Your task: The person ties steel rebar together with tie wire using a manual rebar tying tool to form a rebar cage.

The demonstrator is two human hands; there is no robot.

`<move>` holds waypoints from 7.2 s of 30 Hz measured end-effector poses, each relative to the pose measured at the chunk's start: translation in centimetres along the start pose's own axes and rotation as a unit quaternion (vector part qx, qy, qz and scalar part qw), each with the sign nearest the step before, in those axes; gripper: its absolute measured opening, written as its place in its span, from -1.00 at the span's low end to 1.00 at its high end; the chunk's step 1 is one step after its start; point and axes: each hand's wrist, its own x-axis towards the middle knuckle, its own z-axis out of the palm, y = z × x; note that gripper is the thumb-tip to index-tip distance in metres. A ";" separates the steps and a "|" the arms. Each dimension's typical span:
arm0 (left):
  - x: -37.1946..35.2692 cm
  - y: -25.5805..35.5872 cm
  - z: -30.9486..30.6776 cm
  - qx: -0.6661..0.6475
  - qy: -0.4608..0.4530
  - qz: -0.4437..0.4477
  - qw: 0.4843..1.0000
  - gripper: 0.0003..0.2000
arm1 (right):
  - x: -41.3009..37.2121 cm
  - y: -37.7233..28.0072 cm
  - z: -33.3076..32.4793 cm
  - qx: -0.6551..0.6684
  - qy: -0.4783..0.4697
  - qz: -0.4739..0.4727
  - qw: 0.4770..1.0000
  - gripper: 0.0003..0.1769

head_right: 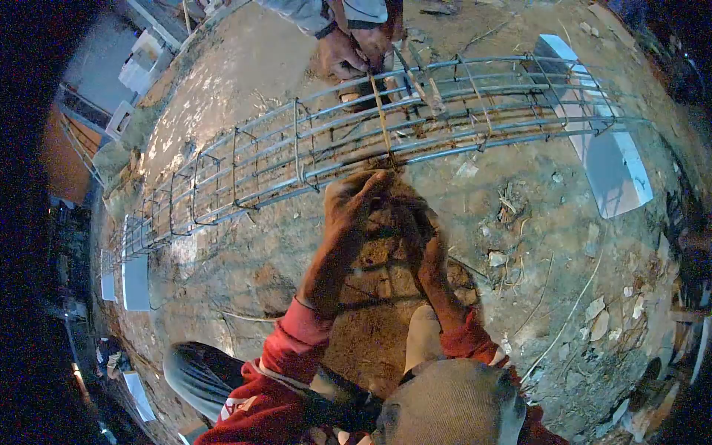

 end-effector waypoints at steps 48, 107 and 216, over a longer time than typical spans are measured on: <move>4.8 -4.9 0.1 0.150 0.151 0.355 0.910 -0.68 | 7.5 -9.6 6.9 -0.748 -0.050 -0.386 0.537 -0.96; 5.8 -5.7 -0.4 0.242 0.121 0.534 0.801 -0.80 | 1.6 -5.4 8.1 -0.794 0.033 -0.337 0.506 -0.88; 12.8 -3.1 -1.1 0.285 -0.052 0.095 0.952 -0.53 | -3.3 -2.8 -3.0 -0.352 0.097 0.132 0.921 -0.53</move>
